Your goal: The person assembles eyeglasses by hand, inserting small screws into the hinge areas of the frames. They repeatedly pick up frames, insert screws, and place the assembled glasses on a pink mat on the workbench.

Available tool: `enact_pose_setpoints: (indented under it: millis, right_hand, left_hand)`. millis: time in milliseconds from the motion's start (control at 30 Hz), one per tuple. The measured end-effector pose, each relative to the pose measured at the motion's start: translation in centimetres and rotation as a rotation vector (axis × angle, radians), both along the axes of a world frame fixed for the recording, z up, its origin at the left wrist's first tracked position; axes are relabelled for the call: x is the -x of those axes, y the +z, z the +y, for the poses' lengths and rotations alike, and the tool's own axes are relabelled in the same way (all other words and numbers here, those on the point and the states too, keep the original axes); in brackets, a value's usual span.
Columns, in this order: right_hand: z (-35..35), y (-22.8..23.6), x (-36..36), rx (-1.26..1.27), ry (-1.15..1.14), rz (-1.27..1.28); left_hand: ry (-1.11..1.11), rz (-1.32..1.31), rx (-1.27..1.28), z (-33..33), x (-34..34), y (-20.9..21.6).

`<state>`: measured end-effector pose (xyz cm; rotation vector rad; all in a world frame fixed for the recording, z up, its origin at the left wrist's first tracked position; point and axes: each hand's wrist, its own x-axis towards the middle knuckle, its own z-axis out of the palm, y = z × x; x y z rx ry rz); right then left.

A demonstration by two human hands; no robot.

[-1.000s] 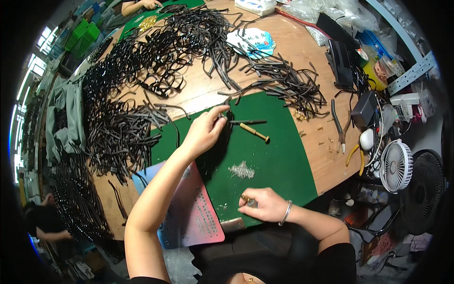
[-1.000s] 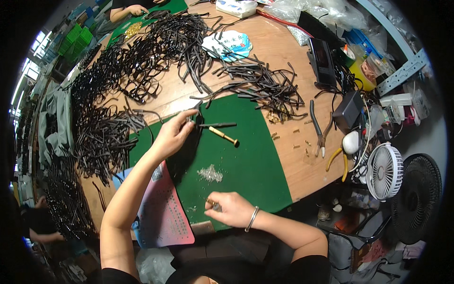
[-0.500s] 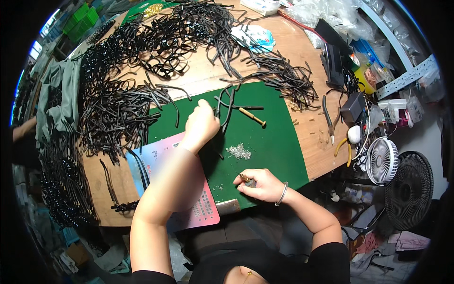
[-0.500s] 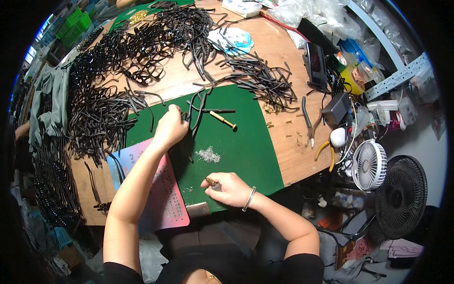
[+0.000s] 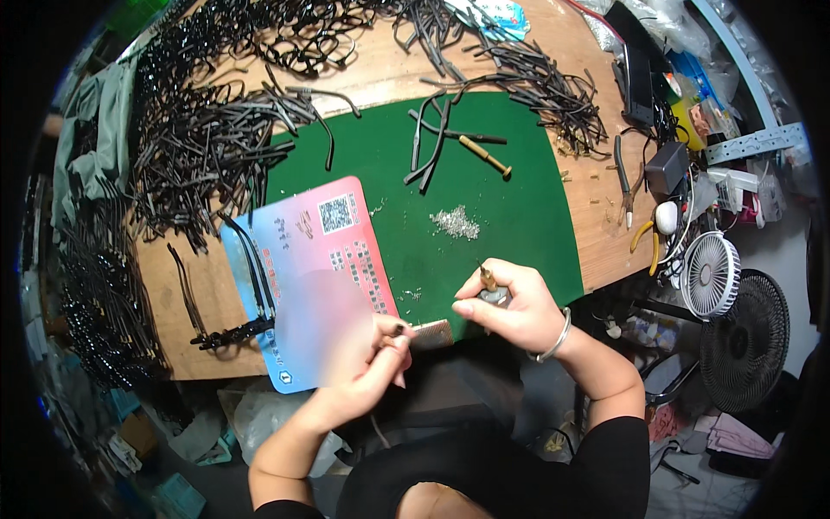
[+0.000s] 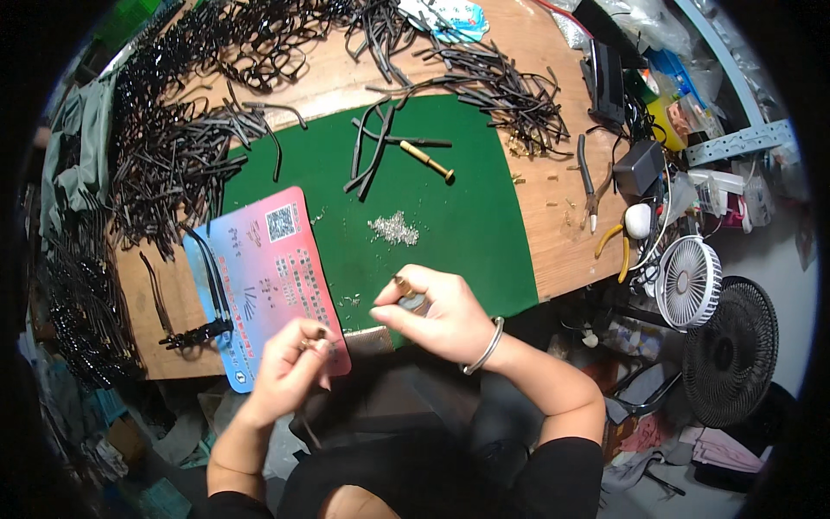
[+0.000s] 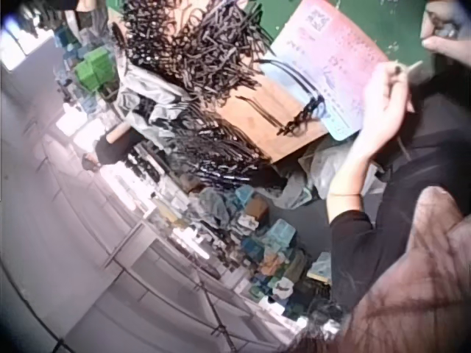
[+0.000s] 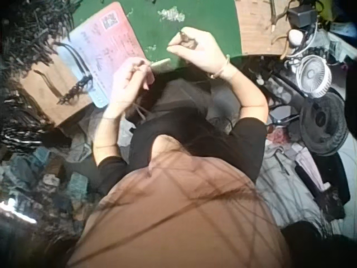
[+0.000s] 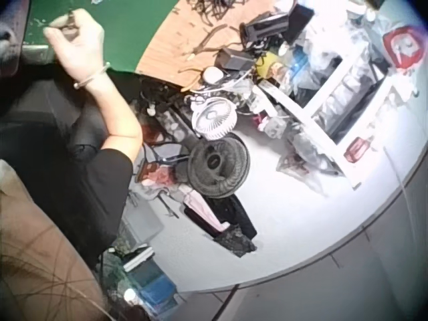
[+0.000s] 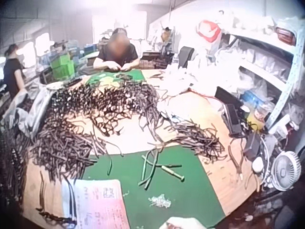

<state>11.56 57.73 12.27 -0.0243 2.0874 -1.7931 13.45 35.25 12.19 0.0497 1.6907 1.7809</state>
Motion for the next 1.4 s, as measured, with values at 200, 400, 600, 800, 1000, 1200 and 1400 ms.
enact_pose_setpoints:
  millis: [200,400,600,800,1000,1200,1400]
  right_hand:
    - [-2.9,-2.0,-1.0,-0.033,-0.008,0.253]
    - [-3.8,-2.4,-1.5,-0.005,-0.096,0.302]
    - [-3.9,-2.4,-1.8,0.136,-0.098,0.145]
    - [-1.7,-1.4,1.4,0.297,0.107,-0.517]
    - [-1.8,-2.6,1.2,-0.18,0.374,0.006]
    - [-2.3,-3.2,3.1,-0.823,0.334,0.67]
    - [-1.8,-3.3,0.0,-1.123,0.409,0.619]
  left_hand:
    - [0.21,-0.191,-0.242,2.6,-3.0,-2.0]
    - [0.239,-0.202,-0.323,2.7,-3.0,-1.9]
    - [0.285,-0.133,-0.331,3.1,-3.2,-3.1]
    - [0.134,0.091,-0.228,2.5,-2.0,-3.8]
    - [0.006,0.168,-0.003,1.8,-2.3,-4.1]
    - [0.206,0.077,0.134,-0.1,-1.9,-4.1]
    - [0.262,0.117,0.106,0.2,-1.9,-4.9]
